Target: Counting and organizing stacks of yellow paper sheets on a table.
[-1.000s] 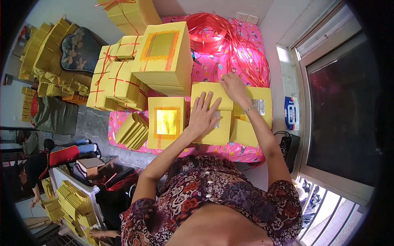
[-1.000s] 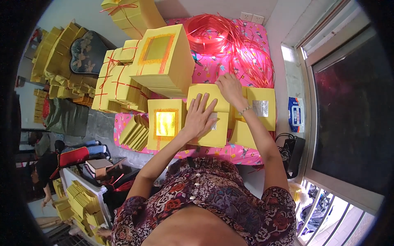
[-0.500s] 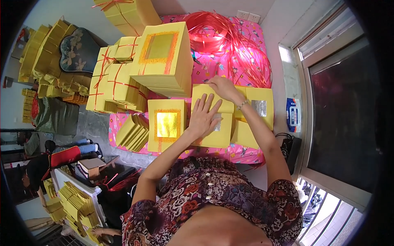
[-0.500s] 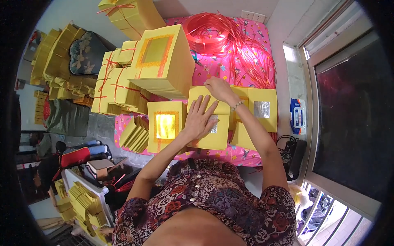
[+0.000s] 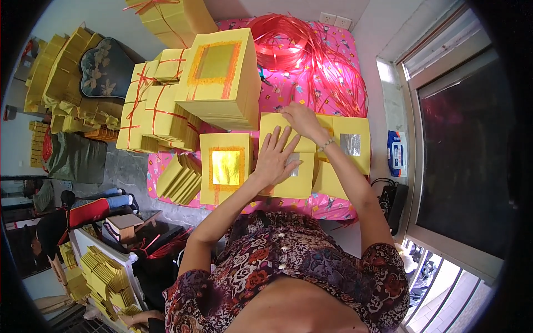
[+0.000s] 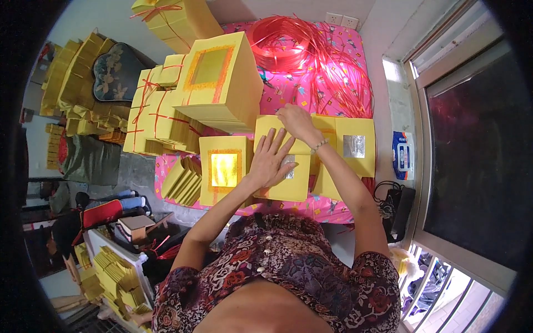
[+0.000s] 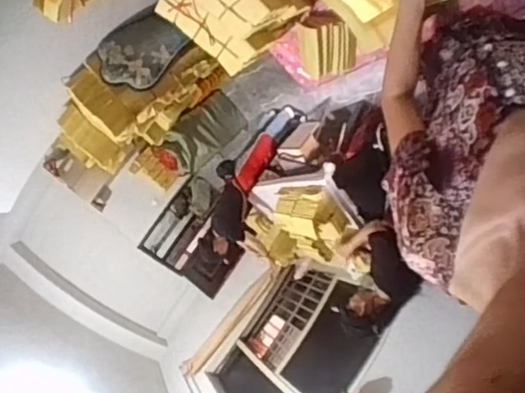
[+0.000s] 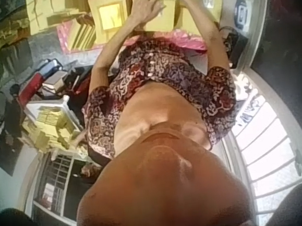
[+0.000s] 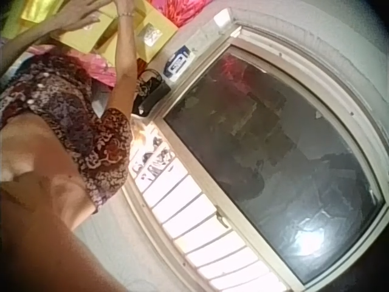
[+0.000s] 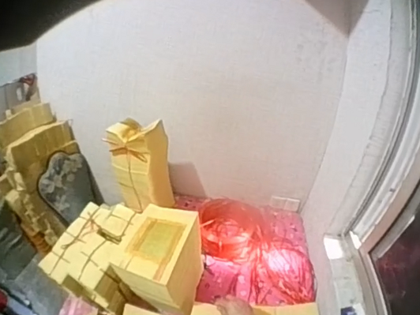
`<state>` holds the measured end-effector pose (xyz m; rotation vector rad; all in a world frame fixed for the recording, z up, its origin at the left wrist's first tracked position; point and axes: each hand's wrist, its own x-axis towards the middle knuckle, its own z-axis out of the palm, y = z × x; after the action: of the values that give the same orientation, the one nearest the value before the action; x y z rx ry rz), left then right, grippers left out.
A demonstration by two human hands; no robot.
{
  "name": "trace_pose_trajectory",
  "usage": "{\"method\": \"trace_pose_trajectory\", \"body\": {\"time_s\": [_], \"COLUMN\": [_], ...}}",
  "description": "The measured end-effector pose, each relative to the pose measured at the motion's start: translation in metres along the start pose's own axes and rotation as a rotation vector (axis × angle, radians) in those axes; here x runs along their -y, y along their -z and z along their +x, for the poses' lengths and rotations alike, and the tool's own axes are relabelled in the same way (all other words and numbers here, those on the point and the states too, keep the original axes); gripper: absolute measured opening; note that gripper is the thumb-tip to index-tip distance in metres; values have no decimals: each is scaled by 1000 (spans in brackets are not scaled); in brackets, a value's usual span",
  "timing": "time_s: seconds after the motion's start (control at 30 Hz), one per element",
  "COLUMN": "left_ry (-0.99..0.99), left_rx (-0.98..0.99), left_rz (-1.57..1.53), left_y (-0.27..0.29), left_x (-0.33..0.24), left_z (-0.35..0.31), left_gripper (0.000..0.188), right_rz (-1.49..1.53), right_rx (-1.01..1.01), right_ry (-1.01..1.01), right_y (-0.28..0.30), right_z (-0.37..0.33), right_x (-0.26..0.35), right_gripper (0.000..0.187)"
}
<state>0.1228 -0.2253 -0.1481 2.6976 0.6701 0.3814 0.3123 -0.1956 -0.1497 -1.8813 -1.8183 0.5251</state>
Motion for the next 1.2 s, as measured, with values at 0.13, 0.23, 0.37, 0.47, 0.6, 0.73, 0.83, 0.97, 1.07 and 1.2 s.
{"method": "trace_pose_trajectory", "body": {"time_s": [0.13,0.23,0.37,0.47,0.6,0.73,0.83,0.97,1.07,1.2], "left_ry": [-3,-5,-11,-3,-4,-14,-14,-29,-52,-81], "left_rx": [27,38,54,52,59,66,86,149,199,181], "left_rz": [-8,-12,-6,42,38,54,50,-30,-69,-9], "left_y": [-1,-3,-2,-4,-3,-4,-5,-2,16,12], "left_x": [3,4,2,5,5,7,9,18,30,37], "left_z": [-1,-1,2,-1,-1,-1,0,-2,-2,-8], "left_gripper": [71,72,75,75,75,75,75,75,75,76], "right_rz": [-36,-46,-35,-32,7,-31,-35,-39,-22,-16], "right_rx": [16,20,-145,-375,-309,-253,-340,-382,-391,-405], "right_ry": [-16,-38,39,84,-144,-130,-97,-77,-77,-70], "right_y": [-2,-3,-6,4,19,-5,-17,-24,-21,-23], "right_z": [0,-1,-9,-24,-73,-106,-113,-113,-114,-113], "right_x": [3,6,4,23,47,37,32,29,29,32], "right_gripper": [23,24,19,16,13,12,14,14,14,14]}}
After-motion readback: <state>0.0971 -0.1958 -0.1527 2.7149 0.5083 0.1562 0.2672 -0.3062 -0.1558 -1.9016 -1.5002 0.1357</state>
